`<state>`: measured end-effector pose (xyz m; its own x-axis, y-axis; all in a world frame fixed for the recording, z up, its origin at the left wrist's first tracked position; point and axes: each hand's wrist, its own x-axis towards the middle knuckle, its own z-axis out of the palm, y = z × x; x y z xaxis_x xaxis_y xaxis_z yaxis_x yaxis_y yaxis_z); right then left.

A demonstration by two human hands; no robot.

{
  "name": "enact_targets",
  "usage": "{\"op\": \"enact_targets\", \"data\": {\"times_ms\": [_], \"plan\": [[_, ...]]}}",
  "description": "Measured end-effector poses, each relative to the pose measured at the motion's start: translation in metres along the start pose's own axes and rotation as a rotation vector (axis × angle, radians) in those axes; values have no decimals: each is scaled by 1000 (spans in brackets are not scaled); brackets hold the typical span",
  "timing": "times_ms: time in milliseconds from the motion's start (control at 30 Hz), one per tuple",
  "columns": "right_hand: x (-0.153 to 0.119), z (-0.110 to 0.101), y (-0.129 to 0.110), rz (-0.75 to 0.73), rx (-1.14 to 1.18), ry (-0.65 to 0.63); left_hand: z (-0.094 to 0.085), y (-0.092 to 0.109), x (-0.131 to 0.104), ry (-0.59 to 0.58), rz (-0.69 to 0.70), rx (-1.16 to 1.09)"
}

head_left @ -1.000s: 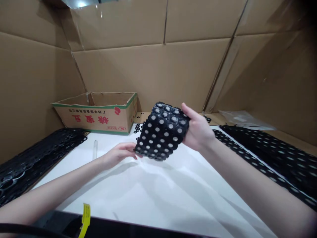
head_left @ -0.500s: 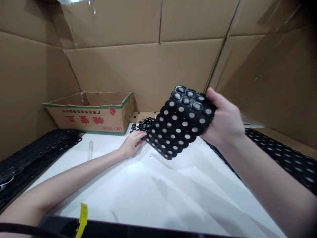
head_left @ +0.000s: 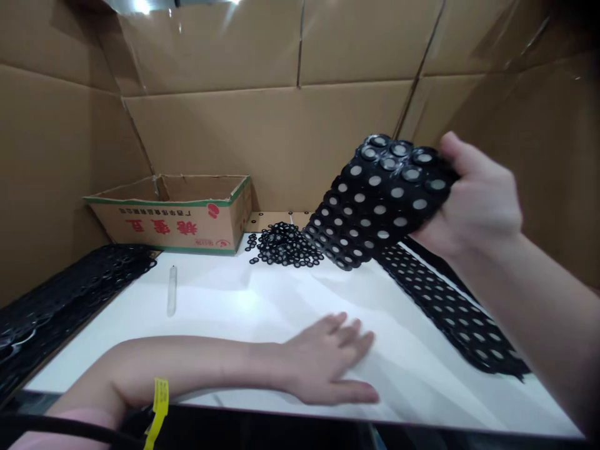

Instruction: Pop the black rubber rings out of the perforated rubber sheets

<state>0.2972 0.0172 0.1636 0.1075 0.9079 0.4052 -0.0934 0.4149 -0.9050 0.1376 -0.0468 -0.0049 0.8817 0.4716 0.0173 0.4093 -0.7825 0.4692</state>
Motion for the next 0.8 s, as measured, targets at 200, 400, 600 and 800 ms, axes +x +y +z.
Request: {"op": "enact_targets", "data": {"times_ms": [200, 400, 600, 800], "plan": [[-7, -8, -12, -25, -186, 4, -3, 16, 23, 91, 170, 97], [-10, -11, -3, -13, 28, -112, -20, -60, -40, 352, -223, 318], [-8, -2, 4, 143, 207, 7, -25, -79, -66, 354, -239, 397], [-8, -4, 11, 126, 183, -73, -24, -69, -57, 303, -161, 505]]}}
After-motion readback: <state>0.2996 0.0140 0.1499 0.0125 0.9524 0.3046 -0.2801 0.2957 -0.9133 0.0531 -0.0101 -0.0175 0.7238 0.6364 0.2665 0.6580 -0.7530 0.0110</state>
